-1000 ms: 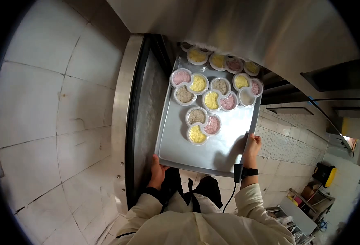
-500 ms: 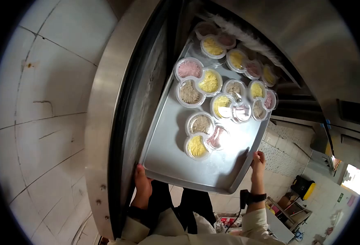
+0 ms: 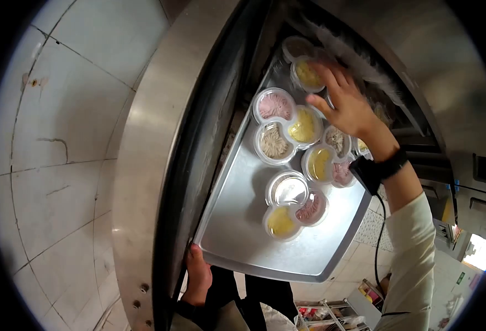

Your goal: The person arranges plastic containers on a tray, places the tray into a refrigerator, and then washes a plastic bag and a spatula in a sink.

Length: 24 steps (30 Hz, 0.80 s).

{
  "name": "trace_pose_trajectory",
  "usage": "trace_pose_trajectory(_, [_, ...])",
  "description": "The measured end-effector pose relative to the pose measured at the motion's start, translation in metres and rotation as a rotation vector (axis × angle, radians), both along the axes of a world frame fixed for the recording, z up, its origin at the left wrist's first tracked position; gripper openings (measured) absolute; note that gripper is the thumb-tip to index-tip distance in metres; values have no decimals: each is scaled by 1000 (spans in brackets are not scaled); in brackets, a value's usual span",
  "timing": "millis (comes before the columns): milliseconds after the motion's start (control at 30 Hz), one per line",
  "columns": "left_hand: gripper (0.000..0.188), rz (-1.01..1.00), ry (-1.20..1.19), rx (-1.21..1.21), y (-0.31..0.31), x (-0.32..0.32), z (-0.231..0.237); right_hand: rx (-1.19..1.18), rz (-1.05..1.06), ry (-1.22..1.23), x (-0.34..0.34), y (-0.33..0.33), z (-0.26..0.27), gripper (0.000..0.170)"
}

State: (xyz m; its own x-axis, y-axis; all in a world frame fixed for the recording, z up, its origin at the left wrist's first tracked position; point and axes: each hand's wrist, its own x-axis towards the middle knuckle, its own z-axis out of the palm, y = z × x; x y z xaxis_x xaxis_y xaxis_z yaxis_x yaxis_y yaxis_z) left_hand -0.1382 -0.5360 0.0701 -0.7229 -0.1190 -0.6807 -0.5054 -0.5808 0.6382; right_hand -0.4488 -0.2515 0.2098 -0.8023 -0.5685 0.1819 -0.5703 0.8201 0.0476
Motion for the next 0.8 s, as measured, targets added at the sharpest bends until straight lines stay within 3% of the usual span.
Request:
trace_pose_trajectory(100, [68, 0, -4, 0, -1, -1, 1, -90, -183, 12, -28, -7, -25, 69])
trace_pose_trajectory(200, [70, -15, 21, -37, 2, -4, 2, -113, -226, 22, -40, -6, -36, 75])
trace_pose_trajectory(267, [67, 75, -7, -93, 6, -7, 8, -134, -250, 34, -41, -9, -42, 76])
trace_pose_trajectory(367, [66, 22, -82, -68, 0, -1, 3, -136, -299, 23, -44, -14, -42, 77])
trace_pose_trajectory(500, [65, 62, -52, -91, 4, -6, 9, -157, -476, 32, -57, -13, -50, 78])
trace_pose_trajectory(600, [63, 90, -17, -101, 6, -5, 5, -126, -489, 106, -56, -14, -52, 79])
trace_pose_trajectory(667, [75, 3, -6, 18, 2, 1, -6, -93, -527, 113, -50, -21, -47, 80])
trace_pose_trajectory(800, [79, -9, -57, -20, 0, 2, -8, -71, -552, 111, -56, -24, -46, 80])
